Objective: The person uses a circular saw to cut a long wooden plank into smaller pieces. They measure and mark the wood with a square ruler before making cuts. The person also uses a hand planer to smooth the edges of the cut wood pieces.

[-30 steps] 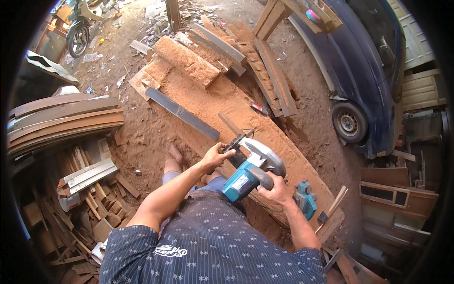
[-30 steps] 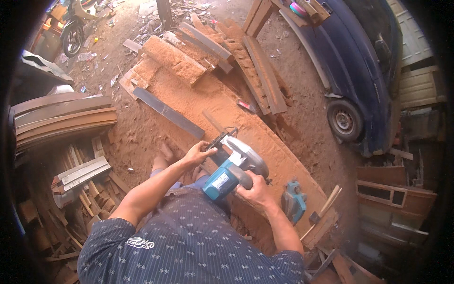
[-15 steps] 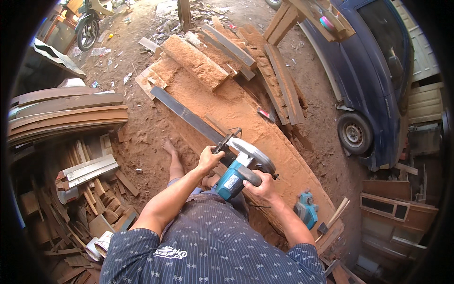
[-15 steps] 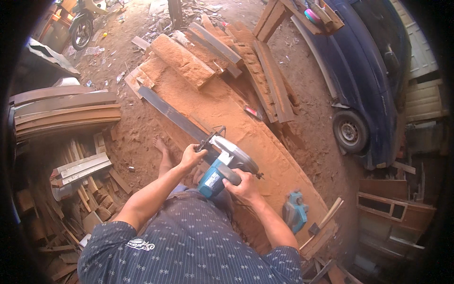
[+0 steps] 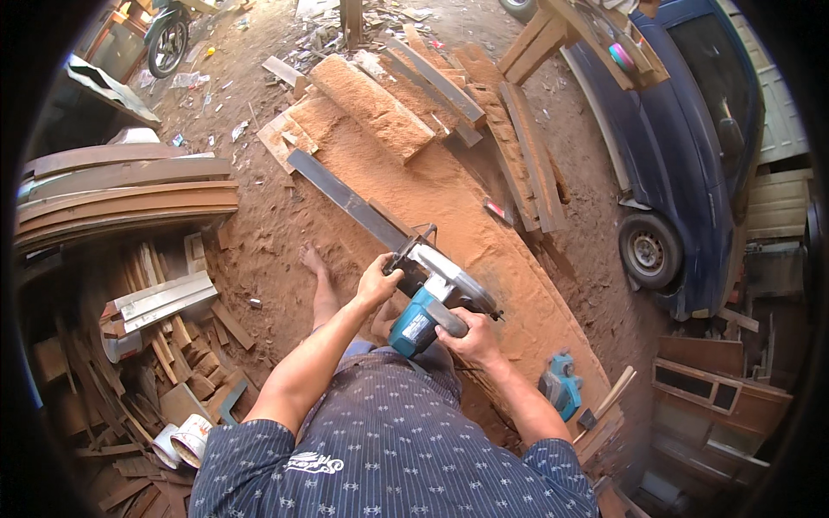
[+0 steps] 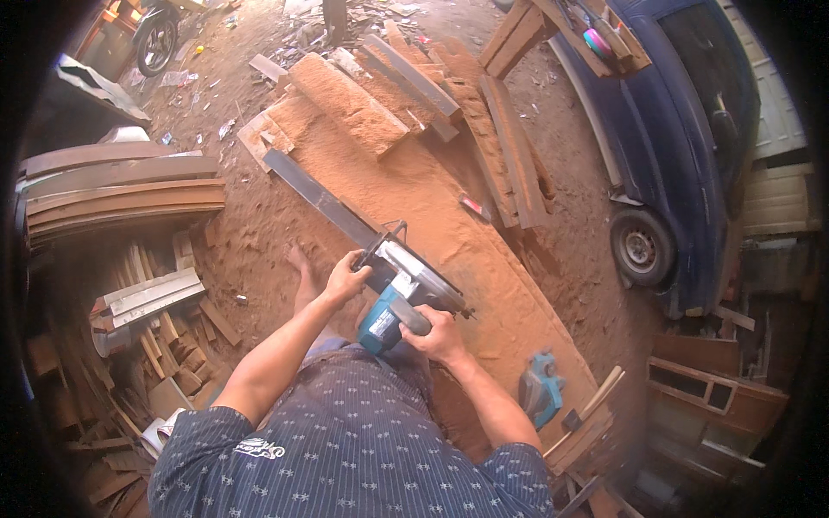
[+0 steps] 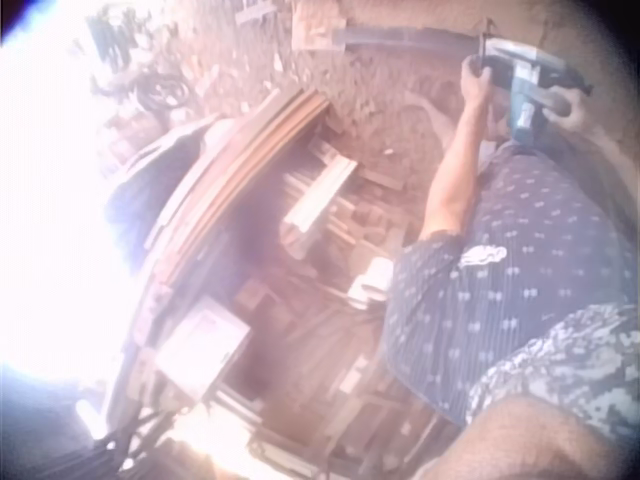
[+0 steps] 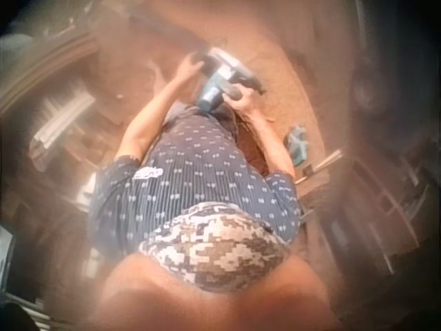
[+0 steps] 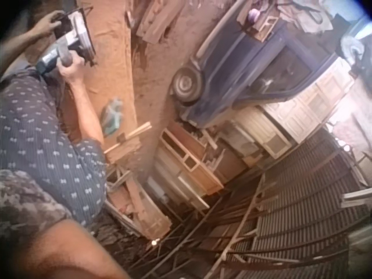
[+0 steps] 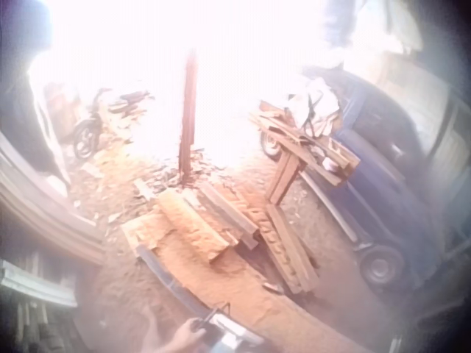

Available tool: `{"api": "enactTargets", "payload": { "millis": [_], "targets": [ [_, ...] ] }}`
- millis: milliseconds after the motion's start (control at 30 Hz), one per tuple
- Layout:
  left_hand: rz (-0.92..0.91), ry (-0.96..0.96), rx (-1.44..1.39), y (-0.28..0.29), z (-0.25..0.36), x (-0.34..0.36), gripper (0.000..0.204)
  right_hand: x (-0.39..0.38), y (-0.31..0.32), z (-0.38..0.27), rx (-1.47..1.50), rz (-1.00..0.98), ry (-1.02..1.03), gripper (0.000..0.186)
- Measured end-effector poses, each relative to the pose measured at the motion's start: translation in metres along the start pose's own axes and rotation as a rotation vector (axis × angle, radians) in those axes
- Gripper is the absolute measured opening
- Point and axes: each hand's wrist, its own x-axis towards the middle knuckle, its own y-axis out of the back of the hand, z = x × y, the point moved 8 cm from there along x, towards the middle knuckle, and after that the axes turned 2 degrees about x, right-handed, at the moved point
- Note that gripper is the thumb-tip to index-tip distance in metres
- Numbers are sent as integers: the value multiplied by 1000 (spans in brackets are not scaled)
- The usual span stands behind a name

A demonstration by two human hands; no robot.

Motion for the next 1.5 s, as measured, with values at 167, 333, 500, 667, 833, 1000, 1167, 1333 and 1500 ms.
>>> {"api": "enactTargets", "payload": {
  "millis": [167,333,500,667,833,1000,1167,1333,1500],
  "targets": [
    [-39,-48,-12,8,4,6,55,7,-7,-2,-14,-13,-33,29],
    [-82,5,-74,14,3,11,54,16,-12,-8,-19,8,-3,28],
    [-88,28,-57,30,13,11,55,26,-19,-16,-24,27,17,27],
    [-55,43,-69,43,14,18,50,37,-25,-23,-19,20,19,26],
    [-79,46,-89,53,16,24,49,48,-32,-29,-29,13,14,25],
    [-128,60,-116,64,16,35,52,60,-40,-36,-40,10,10,25],
    [-102,10,-123,77,14,48,50,73,-48,-42,-53,4,-11,24],
    [-107,35,-92,93,16,54,54,86,-58,-43,-31,-8,-14,24],
    [-100,36,-81,111,21,62,57,103,-68,-54,-19,-14,-10,24]
  ]
}}
